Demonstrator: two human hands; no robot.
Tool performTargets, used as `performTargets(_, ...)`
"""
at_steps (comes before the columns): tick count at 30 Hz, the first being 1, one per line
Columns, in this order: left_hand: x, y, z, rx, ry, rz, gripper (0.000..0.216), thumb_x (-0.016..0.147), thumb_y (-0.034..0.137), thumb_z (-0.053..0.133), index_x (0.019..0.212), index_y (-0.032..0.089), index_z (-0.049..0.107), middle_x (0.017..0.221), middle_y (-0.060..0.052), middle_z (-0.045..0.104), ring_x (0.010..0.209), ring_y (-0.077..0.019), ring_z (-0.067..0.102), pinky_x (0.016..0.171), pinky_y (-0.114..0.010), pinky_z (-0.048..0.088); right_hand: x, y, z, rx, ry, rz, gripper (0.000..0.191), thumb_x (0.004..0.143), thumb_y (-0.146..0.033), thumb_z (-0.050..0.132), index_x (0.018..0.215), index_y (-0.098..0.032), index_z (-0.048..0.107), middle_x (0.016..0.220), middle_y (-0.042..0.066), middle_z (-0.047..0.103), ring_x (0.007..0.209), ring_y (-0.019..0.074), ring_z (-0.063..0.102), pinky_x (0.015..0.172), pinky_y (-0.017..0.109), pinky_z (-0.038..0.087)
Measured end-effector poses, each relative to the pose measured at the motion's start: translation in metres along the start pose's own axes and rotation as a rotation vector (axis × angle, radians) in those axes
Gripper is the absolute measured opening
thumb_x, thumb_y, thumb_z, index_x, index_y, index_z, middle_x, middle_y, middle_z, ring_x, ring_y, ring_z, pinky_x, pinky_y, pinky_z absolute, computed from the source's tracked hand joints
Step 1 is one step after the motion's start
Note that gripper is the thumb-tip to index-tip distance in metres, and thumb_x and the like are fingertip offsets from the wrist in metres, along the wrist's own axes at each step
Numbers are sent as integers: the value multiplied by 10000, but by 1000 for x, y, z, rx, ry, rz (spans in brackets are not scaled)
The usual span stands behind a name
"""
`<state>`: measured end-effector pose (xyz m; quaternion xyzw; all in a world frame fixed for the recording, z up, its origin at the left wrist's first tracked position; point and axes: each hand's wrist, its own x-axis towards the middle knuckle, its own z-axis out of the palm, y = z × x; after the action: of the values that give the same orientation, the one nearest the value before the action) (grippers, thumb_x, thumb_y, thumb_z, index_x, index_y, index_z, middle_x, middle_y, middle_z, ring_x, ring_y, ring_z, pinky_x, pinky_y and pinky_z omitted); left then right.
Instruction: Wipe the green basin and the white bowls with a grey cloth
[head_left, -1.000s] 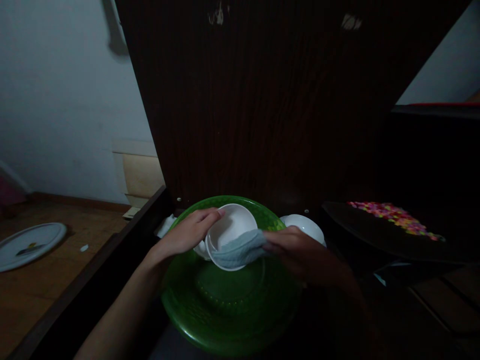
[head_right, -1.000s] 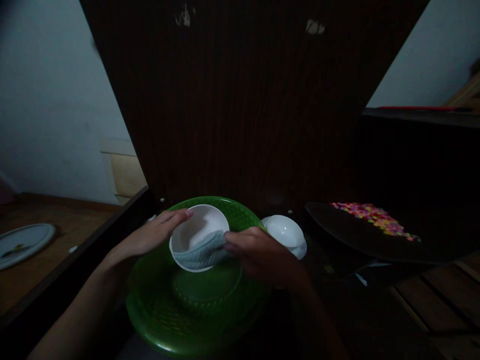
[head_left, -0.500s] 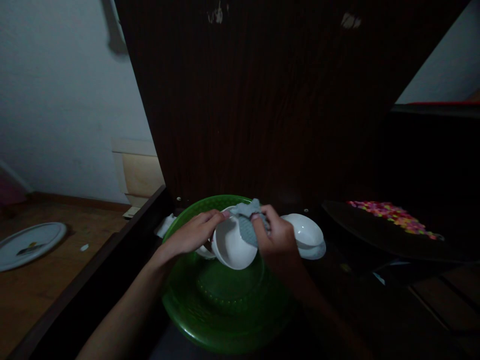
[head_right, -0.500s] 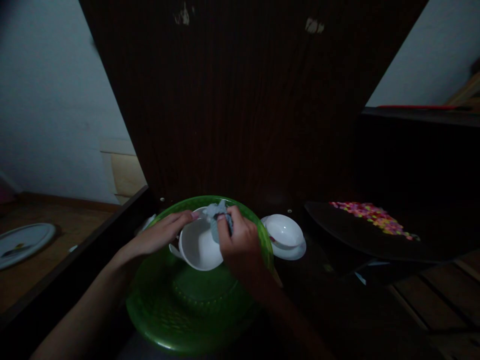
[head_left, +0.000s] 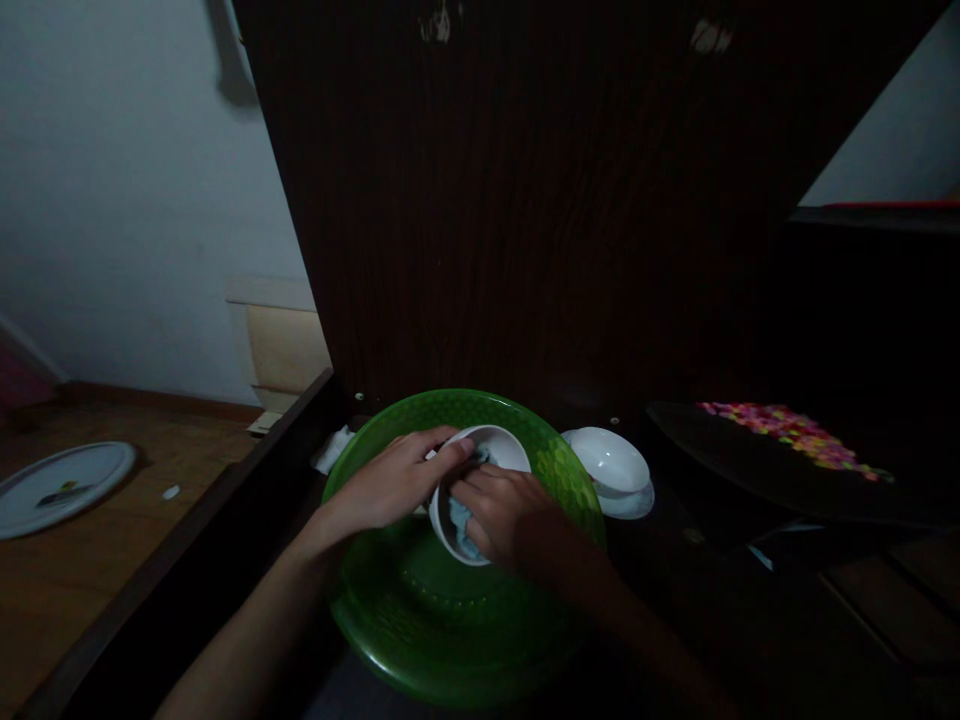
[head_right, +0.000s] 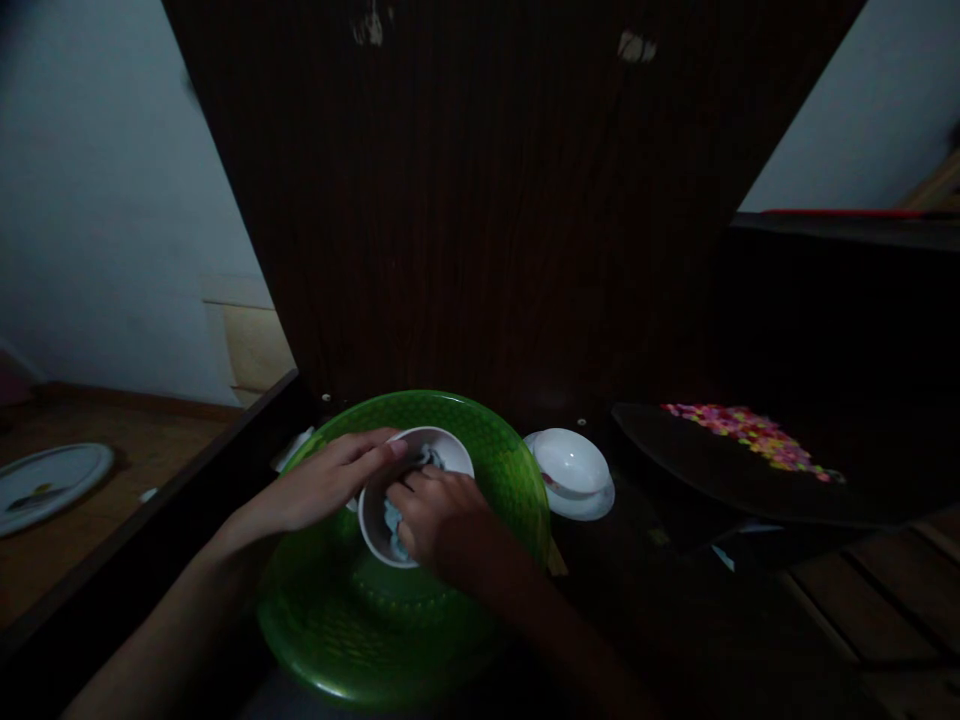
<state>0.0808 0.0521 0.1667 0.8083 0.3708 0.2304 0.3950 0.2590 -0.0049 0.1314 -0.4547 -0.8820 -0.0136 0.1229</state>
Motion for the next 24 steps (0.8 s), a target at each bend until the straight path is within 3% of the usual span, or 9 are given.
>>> performTargets(3,0,-2,2,52,72,-13,457,990,516,379,971,186,694,916,-29,734,892,-212,657,776,-289,501,-1,-2,1,29,-58,18,184,911,-166,523,1040,-166,654,991,89,714,948,254,650,836,398,513)
performTargets(6,0,-1,4,81,119,-14,469,988,503,354,917,188,693,883,-27,725,857,-204,652,743,-280,502,1,-7,3,118,-23,20,148,922,-162,482,926,-166,630,900,76,698,862,226,643,813,370,508)
performTargets(10,0,5,7,56,151,-13,471,988,498,327,885,201,678,886,-30,728,871,-203,658,801,-286,520,5,-16,5,356,151,166,162,943,-147,422,894,-191,570,865,61,670,847,211,632,812,352,519)
performTargets(15,2,9,9,-14,172,62,433,994,457,315,987,202,665,1005,-46,743,993,-210,666,940,-295,514,9,-23,2,593,391,251,135,950,-183,441,1044,-187,539,1060,89,626,1037,233,597,972,421,500)
performTargets(18,1,9,9,-15,195,58,436,996,457,314,996,206,670,1002,-51,747,999,-218,670,937,-303,524,7,-24,-2,585,373,135,169,926,-123,420,1041,-185,527,1080,93,607,1089,233,573,1027,439,485)
performTargets(24,-5,11,0,9,198,28,467,994,478,326,1024,204,702,1055,-56,751,1015,-227,677,952,-322,529,0,-15,-18,479,176,-109,188,900,-82,411,980,-174,555,1018,83,626,1024,220,584,1010,403,493)
